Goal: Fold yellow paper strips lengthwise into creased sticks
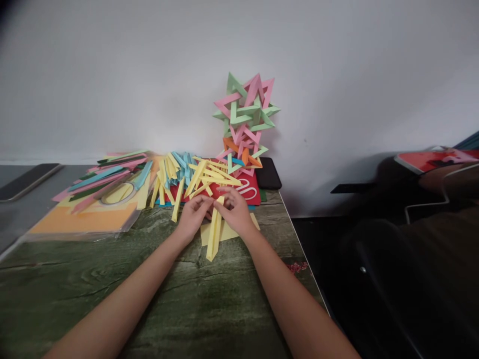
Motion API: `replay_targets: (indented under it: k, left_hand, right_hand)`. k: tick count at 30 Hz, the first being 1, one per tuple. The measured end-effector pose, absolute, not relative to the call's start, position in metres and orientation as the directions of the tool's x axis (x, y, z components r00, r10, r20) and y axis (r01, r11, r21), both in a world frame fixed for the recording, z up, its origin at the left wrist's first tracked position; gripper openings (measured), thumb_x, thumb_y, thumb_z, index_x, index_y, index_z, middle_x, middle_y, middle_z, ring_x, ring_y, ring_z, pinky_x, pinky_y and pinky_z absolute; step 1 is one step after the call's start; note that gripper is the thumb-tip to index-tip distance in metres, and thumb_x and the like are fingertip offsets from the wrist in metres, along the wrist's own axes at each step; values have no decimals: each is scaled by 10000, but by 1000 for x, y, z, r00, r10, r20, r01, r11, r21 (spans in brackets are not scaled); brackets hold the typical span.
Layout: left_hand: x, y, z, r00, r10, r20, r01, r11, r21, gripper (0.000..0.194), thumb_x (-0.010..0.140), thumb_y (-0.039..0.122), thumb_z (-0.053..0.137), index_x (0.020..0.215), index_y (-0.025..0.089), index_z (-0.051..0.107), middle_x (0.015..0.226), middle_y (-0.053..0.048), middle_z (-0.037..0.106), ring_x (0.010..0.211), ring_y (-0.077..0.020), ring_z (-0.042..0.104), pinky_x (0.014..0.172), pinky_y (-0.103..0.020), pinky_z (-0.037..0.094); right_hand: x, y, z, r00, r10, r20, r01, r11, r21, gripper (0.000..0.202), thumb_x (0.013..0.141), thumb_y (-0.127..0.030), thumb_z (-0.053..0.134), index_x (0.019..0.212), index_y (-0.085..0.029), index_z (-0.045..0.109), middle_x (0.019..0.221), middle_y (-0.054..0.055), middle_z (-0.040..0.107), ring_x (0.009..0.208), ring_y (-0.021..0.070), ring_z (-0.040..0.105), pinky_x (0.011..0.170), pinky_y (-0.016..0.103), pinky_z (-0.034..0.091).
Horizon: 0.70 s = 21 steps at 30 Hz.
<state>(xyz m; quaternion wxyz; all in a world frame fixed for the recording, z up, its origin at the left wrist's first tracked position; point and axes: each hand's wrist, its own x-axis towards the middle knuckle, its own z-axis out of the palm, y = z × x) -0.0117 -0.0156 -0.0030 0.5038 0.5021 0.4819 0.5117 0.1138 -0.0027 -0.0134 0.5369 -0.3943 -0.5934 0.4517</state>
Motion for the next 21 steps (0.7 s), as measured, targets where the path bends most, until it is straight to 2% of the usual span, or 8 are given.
replay_targets:
  k: [4,7,10,15,21]
  left_hand:
    - [-12,-16,-1,0,1000,8,-66,-8,998,233,645,349,630,743,138,610,598,-1,586,502,-80,520,474,-192,439]
    - [-12,-15,0,33,999,39,-99,-36,994,303,604,315,674,846,138,633,746,-49,639,631,-107,578,577,-218,480]
    - [-13,-14,-2,46,997,55,-113,-50,992,348,573,293,699,879,138,639,775,-63,649,706,-131,596,642,-245,493]
    - [-13,-14,-2,15,1000,14,-156,-12,988,335,595,294,689,887,141,631,760,-52,646,678,-120,594,642,-246,497]
    - [-13,-15,-2,-11,1000,-13,-168,11,986,304,626,320,665,866,136,629,689,-27,643,588,-98,581,637,-247,499]
  right_hand:
    - [113,-3,-13,-25,961,276,-5,276,-961,360,643,-285,638,970,-209,508,649,-40,488,501,74,435,461,201,342]
    - [114,0,-16,77,962,262,-17,264,-964,344,609,-299,665,910,-195,534,567,-52,486,490,83,449,474,208,365]
    - [113,0,-18,128,959,253,-11,256,-967,301,619,-327,651,872,-172,597,589,-25,529,498,89,463,488,226,384]
    - [111,-5,-15,79,961,266,50,262,-964,371,661,-322,605,997,-166,613,694,7,570,529,89,461,507,235,390]
    - [111,-8,-11,15,947,322,133,317,-939,403,653,-234,577,1050,-168,595,647,-20,527,476,65,375,447,211,333]
